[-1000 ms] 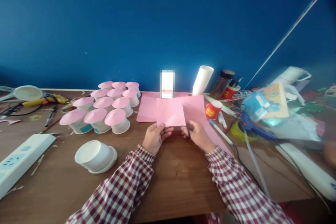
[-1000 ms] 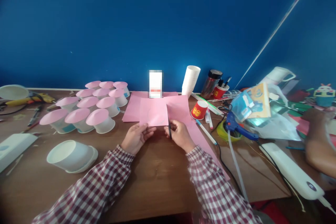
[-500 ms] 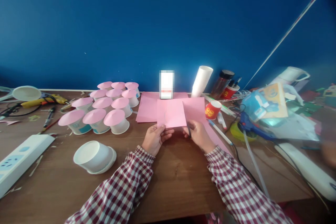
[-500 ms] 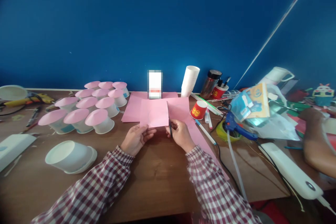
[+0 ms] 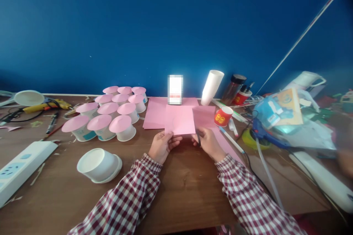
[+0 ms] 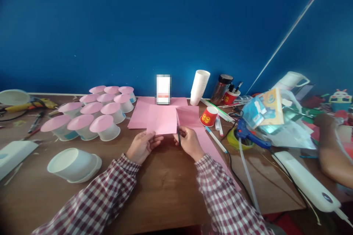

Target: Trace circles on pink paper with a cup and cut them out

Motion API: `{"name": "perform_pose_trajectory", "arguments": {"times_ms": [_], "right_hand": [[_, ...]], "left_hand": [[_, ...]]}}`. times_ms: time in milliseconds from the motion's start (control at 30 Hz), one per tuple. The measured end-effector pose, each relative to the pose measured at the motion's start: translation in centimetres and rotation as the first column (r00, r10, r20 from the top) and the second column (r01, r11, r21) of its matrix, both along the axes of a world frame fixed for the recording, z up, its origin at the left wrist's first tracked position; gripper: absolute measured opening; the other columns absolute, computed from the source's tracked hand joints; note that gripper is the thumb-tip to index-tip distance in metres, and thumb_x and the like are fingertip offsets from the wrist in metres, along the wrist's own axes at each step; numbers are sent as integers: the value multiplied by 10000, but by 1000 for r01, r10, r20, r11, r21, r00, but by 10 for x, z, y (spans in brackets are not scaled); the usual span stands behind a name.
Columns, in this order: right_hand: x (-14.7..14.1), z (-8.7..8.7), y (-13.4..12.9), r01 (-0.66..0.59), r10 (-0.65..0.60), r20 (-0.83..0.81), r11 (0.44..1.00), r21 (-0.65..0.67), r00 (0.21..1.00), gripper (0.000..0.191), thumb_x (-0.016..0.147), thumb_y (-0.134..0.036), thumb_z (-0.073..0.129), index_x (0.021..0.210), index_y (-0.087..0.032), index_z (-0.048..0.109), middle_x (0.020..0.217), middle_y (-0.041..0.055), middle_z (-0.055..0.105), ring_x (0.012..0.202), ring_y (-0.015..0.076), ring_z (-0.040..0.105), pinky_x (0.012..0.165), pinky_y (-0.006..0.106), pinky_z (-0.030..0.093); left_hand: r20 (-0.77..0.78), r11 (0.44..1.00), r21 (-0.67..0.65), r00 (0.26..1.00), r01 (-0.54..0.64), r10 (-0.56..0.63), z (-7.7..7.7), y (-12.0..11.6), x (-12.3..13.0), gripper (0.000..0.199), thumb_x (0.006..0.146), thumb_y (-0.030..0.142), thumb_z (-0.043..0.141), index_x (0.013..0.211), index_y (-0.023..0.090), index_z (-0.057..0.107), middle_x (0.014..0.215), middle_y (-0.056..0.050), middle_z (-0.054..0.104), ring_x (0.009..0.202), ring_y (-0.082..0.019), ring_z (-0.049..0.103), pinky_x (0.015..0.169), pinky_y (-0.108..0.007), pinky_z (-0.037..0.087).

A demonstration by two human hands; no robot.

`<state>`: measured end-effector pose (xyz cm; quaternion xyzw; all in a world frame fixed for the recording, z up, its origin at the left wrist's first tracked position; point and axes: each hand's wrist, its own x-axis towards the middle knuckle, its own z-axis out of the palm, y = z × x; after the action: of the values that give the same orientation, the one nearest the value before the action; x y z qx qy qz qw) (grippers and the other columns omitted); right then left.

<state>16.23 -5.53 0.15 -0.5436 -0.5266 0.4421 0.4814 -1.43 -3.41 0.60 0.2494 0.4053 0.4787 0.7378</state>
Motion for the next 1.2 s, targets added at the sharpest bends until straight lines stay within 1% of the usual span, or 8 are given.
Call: {"name": "perform_pose_trajectory", "arguments": {"times_ms": [167,500,600,733,867,1033,1100,1200], "right_hand": [[1,-3,1,-4,4,-17,1000,-14,1000,354,696,-356,683,936,-102,629,604,4,603,524,113,560,456,224,486],[4,6,2,64,-64,15,998,13,998,255,713,-317,603,871,-121,643,586,-17,573,475,88,513,435,210,439],[6,5,2,62,-63,30,998,28,998,232,729,-296,585,867,-118,642,574,-24,549,472,88,522,430,202,427],[8,1,4,57,-58,44,998,29,997,231,739,-327,596,844,-126,639,576,-17,559,466,96,530,429,212,436],[7,1,3,59,-61,50,997,44,997,305,752,-423,612,829,-128,627,596,-1,585,481,103,545,449,225,467],[5,10,-1,88,-93,97,994,59,991,348,771,-465,608,885,-138,629,579,-7,594,488,107,566,470,225,473],[5,14,-1,139,-145,64,986,90,987,360,768,-469,613,919,-143,627,587,-7,599,511,114,579,498,237,494],[8,17,0,271,-274,-4,950,155,962,355,762,-462,623,931,-149,618,606,-6,600,525,114,580,517,247,508]], "left_hand": [[-24,1000,0,1000,10,-10,-1,1,-1,21,801,99,578,786,88,568,687,-83,671,652,-158,686,539,-184,554],[-67,997,4,994,82,-82,0,-3,1,56,805,87,546,763,72,580,674,-123,678,612,-176,683,499,-195,542],[-76,996,1,993,89,-89,1,-3,1,88,821,83,516,763,67,581,678,-131,680,608,-171,681,499,-194,540],[-74,996,-1,993,92,-92,1,-4,1,47,803,97,558,775,70,583,687,-128,681,624,-175,685,507,-193,543],[-60,1000,0,998,22,-22,1,-1,0,18,791,96,582,789,86,567,672,-90,670,628,-162,683,522,-189,548],[-36,994,31,994,-101,102,-1,4,-3,24,810,93,555,785,94,552,691,-76,662,645,-144,678,541,-181,548],[-34,993,39,993,-109,110,-2,5,-4,26,816,96,547,793,90,558,699,-77,657,649,-141,674,548,-184,548],[-68,992,89,993,-86,92,-2,6,-4,28,824,111,542,809,91,554,695,-59,632,636,-132,663,552,-193,546]]}}
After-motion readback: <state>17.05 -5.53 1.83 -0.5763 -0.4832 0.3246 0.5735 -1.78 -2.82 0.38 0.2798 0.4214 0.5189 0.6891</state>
